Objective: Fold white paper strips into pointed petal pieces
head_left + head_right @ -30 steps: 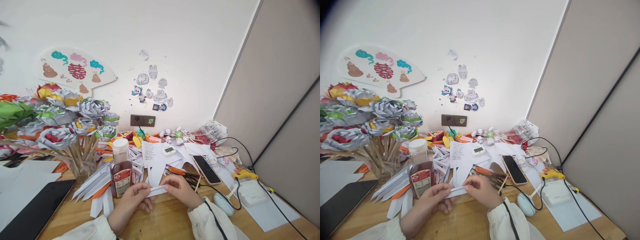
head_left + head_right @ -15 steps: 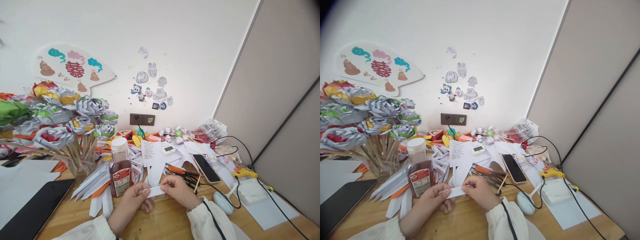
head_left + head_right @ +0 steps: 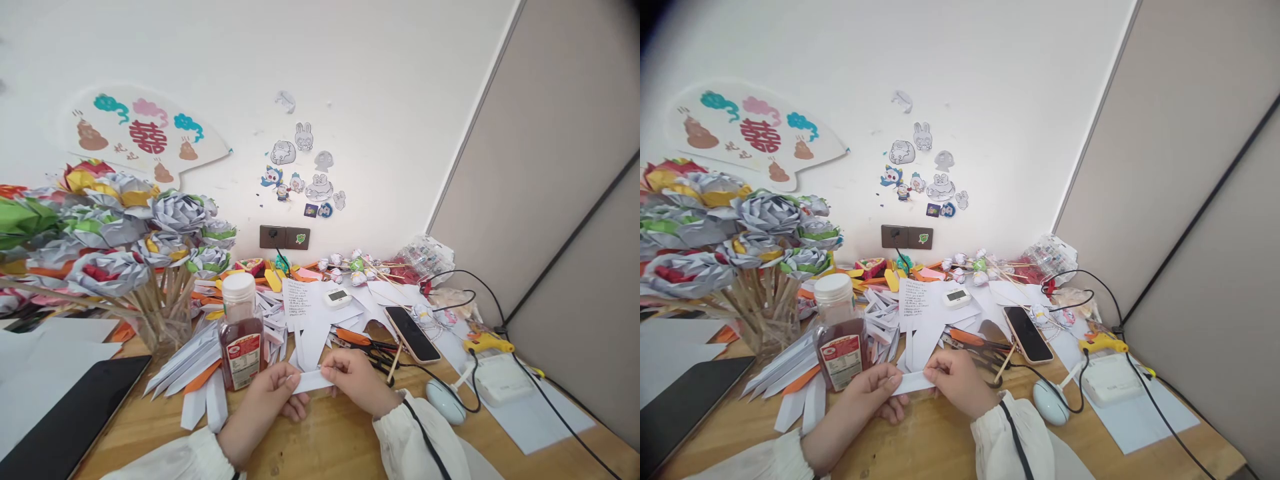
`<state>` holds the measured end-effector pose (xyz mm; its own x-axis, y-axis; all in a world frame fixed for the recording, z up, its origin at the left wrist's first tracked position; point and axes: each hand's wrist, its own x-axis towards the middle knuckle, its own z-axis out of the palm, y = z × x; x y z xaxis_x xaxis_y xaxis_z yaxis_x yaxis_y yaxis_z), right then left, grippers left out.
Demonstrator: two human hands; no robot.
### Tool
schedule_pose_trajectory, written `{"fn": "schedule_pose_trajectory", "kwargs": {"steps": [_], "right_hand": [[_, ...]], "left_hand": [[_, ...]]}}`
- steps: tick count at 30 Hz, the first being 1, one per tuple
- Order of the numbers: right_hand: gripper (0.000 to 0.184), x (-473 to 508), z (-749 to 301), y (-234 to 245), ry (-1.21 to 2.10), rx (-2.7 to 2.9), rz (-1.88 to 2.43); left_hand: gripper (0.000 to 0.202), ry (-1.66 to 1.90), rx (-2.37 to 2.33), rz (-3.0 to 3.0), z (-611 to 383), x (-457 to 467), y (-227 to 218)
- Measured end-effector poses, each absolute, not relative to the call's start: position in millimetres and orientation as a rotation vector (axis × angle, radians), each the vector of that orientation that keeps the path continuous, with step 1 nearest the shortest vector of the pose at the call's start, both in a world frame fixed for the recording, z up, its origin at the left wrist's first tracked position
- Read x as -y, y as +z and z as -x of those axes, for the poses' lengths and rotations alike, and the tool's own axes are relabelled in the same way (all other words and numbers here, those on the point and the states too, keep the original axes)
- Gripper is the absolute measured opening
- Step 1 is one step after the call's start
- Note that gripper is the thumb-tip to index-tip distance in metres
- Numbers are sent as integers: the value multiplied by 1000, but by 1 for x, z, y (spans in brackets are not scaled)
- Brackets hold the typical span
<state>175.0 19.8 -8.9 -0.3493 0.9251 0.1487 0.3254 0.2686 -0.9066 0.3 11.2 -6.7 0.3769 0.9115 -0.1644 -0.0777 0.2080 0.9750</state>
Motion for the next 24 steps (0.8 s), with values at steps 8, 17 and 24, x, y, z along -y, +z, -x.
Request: {"fn": "schedule_pose_trajectory", "kwargs": {"steps": [8, 17, 24], "right_hand": [[15, -13, -163, -10, 874, 2019, 1155], [22, -19, -174, -6, 1242, 1897, 1096], [25, -23, -184, -6, 1285, 1976, 1037]], "left_hand": [[26, 818, -989, -1310, -3, -7, -4], [24, 753, -844, -1220, 3, -13, -9], [38, 734, -829, -1129, 6, -11, -6]]}}
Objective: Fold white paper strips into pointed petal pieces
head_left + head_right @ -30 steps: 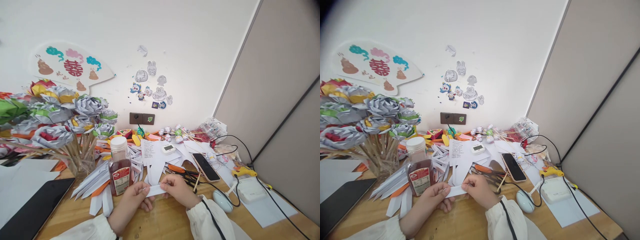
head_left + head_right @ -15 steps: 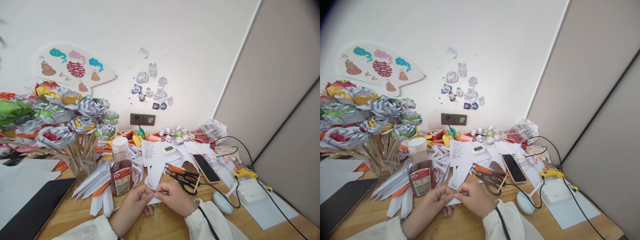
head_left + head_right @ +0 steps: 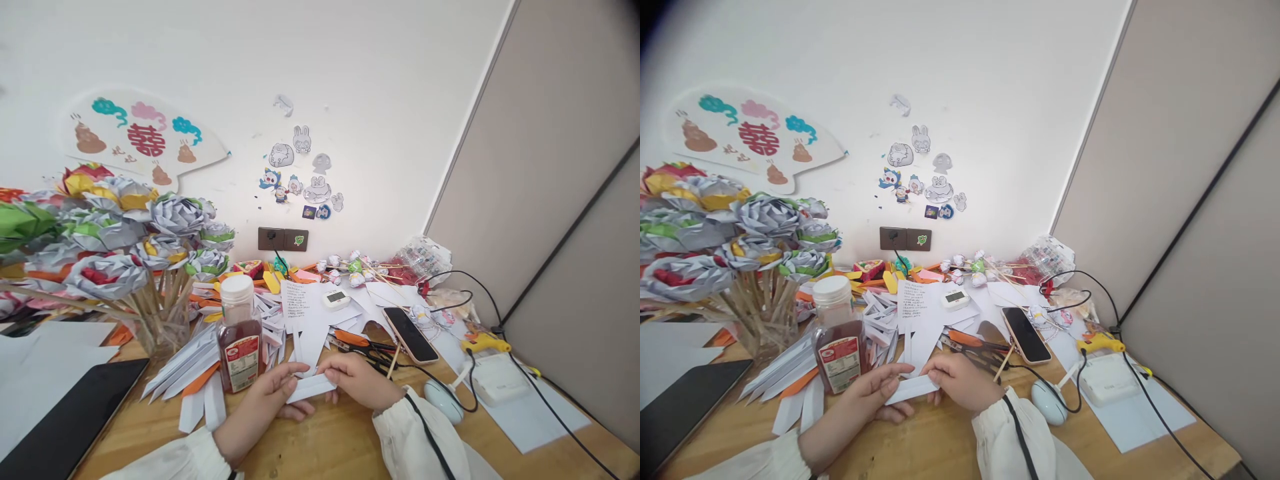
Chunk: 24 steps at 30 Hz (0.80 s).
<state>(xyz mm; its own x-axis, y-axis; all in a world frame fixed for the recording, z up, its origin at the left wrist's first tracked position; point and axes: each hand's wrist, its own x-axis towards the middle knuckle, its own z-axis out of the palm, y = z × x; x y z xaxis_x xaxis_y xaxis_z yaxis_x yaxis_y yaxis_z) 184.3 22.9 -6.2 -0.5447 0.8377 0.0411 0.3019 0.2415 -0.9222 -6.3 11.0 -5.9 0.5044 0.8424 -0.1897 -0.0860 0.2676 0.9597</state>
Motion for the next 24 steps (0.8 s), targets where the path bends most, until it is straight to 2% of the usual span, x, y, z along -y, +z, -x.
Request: {"fn": "schedule_pose_trajectory", "kwargs": {"steps": [16, 24], "right_hand": [[25, -27, -190, -10, 1590, 1719, 908], [29, -37, -203, -10, 1530, 1556, 905]], "left_hand": [[41, 753, -874, -1100, 4, -11, -5], [42, 806, -882, -1061, 5, -13, -7]]}}
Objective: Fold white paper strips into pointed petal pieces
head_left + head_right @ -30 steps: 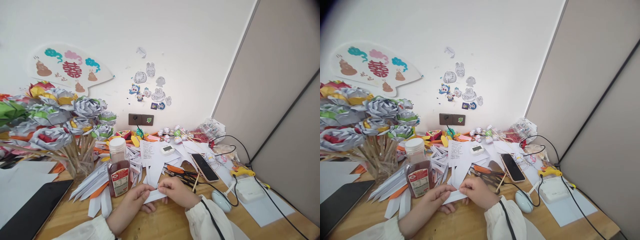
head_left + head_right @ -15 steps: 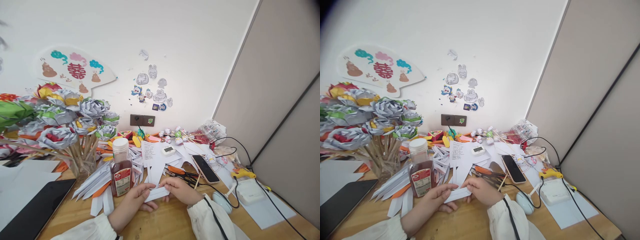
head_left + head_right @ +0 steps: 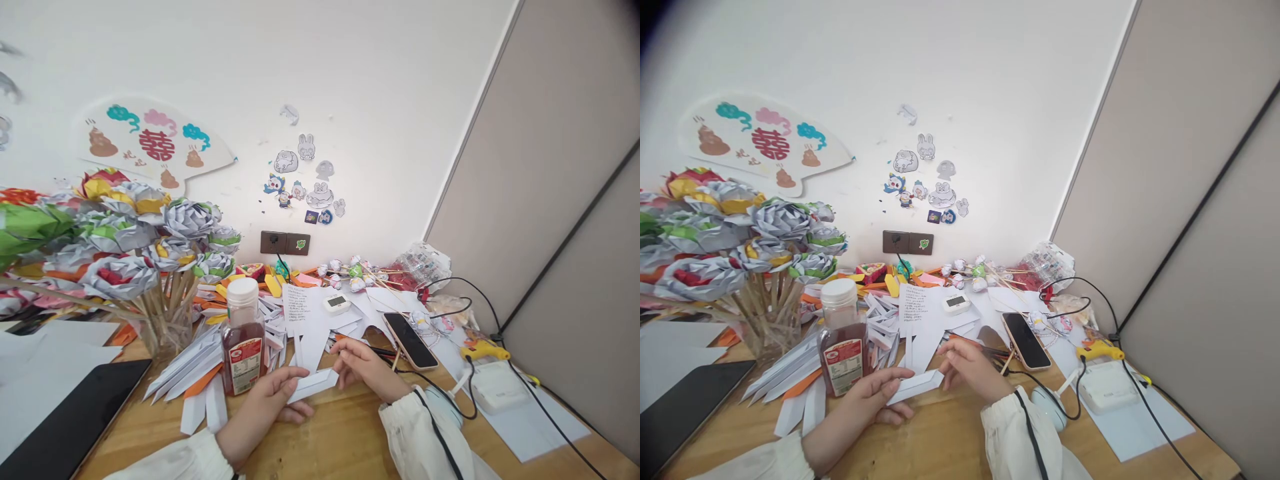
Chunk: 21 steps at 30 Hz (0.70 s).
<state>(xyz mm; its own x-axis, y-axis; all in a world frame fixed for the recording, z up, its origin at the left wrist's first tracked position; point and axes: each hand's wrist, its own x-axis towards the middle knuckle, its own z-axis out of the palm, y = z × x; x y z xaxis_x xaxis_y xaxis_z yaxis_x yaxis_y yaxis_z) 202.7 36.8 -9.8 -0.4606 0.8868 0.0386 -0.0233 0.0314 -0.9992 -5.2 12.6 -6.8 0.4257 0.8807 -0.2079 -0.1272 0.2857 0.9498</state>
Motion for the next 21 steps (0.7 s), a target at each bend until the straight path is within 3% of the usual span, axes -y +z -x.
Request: {"fn": "schedule_pose_trajectory", "kwargs": {"steps": [14, 21], "right_hand": [[27, -30, -193, -7, 1463, 1753, 1003], [14, -25, -180, -14, 1222, 1870, 1123]], "left_hand": [[30, 829, -792, -1047, 6, -14, -7], [26, 802, -791, -1156, 4, -15, -12]]}}
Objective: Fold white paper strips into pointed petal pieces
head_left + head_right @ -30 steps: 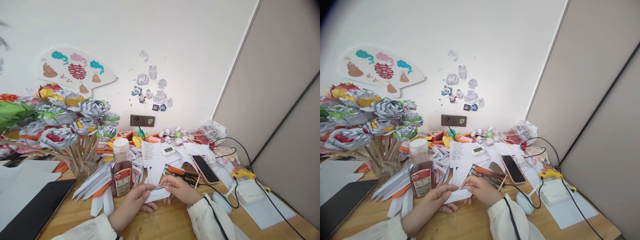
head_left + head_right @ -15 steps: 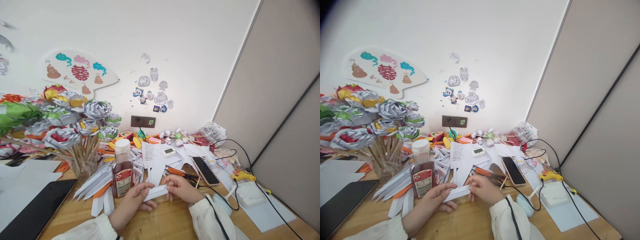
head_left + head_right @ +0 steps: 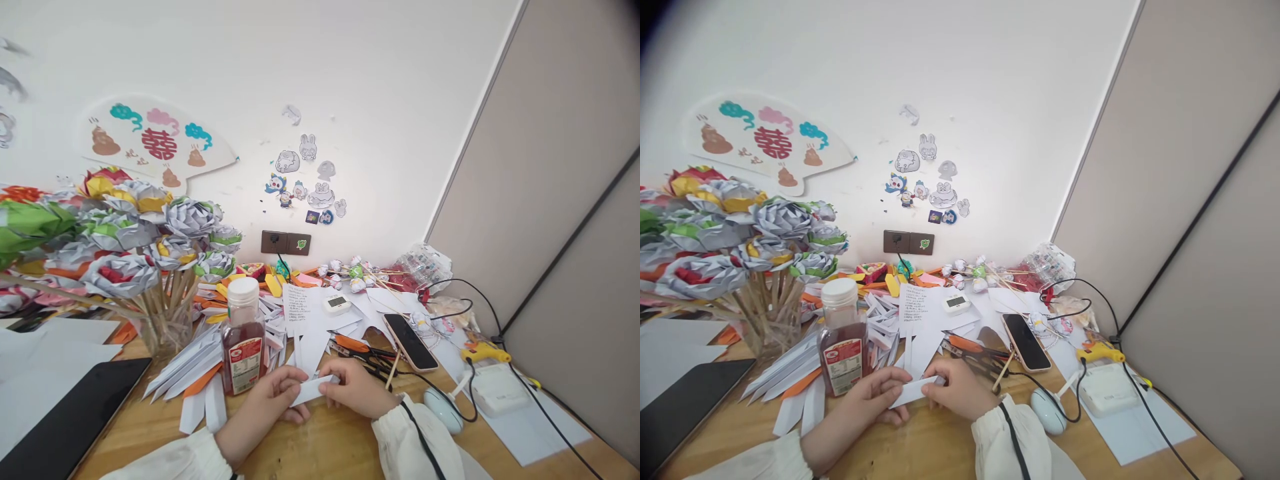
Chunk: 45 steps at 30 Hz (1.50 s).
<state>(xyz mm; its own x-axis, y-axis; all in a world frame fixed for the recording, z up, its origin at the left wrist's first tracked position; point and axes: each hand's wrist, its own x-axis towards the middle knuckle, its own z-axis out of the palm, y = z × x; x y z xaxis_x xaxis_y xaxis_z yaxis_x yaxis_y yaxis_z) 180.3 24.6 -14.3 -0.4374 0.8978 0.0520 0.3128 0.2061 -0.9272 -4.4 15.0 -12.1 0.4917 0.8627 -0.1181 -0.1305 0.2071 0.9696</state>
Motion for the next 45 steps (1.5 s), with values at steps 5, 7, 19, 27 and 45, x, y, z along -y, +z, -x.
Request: {"fn": "schedule_pose_trajectory", "kwargs": {"steps": [5, 7, 19, 27, 45], "right_hand": [[12, -24, -175, -17, 1299, 1814, 1088], [14, -23, -174, -17, 1347, 1810, 1035], [23, -20, -175, -11, 1361, 1735, 952], [21, -21, -175, -12, 1338, 1764, 994], [22, -25, -186, -6, 1286, 1729, 989]], "left_hand": [[22, 801, -807, -1255, 4, -13, -11], [18, 796, -809, -1253, 5, -13, -11], [12, 859, -778, -1016, 10, -9, 3], [32, 892, -813, -1067, 6, -17, -11], [29, 821, -954, -1036, 3, -15, -6]]}}
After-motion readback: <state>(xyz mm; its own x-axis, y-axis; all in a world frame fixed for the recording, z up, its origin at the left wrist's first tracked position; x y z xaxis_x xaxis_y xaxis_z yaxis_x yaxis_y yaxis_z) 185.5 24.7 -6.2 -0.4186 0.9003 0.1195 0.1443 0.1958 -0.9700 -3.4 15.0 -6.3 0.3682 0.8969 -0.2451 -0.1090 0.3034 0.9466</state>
